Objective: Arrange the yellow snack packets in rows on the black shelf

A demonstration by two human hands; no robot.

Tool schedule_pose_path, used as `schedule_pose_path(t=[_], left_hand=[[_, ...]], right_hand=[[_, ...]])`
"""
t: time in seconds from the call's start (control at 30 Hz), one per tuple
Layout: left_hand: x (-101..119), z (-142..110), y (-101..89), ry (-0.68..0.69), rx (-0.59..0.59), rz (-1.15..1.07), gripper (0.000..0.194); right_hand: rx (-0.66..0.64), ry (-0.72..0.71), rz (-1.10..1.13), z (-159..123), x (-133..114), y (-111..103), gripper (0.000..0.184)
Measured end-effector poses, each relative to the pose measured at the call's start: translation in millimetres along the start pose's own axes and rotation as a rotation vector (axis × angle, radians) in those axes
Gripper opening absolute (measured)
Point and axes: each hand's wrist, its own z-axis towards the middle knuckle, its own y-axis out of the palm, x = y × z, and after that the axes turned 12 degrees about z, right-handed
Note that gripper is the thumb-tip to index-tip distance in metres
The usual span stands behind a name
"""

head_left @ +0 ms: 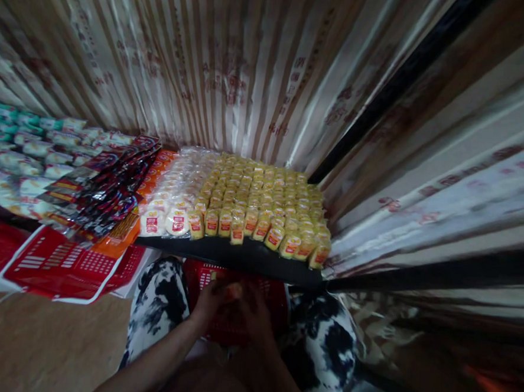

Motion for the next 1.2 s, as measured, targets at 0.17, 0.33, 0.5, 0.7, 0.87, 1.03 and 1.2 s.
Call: schedule_pose_path(t=[0.17,0.33,0.5,0.7,0.87,1.03,1.2], left_hand=[[8,-23,4.8,0.1,-0.06,0.005,0.042],[39,-37,14.9,0.432,-0.073,0.358,0.02],[78,-39,28.2,0.626,0.139,0.86,0.027],[103,-15,55.7,0.71,0.298,0.955,0.028],[111,-1,70.5,0.65,0.345,0.951,0.025],[116,1,77.6,0.592,0.368,1.038,0.027],[114,5,80.1,0.599,0.399,1.097,0.03]], right_hand=[[-0.021,-0.048,0.044,-20,-25,-7,0.047],[0.082,-0.369,-0.169,-16,-62,-12,0.035],[0.091,-0.504,-0.261,6,-101,-11,0.042],[0.112,-0.549,-0.226,39,-117,-6,0.05],[0.133,-0.639,-0.171,49,-98,2,0.055],[0.166,-0.707,-0.29,52,-72,3,0.047],[0.207,-0.763,-0.389,56,-64,-1,0.04]])
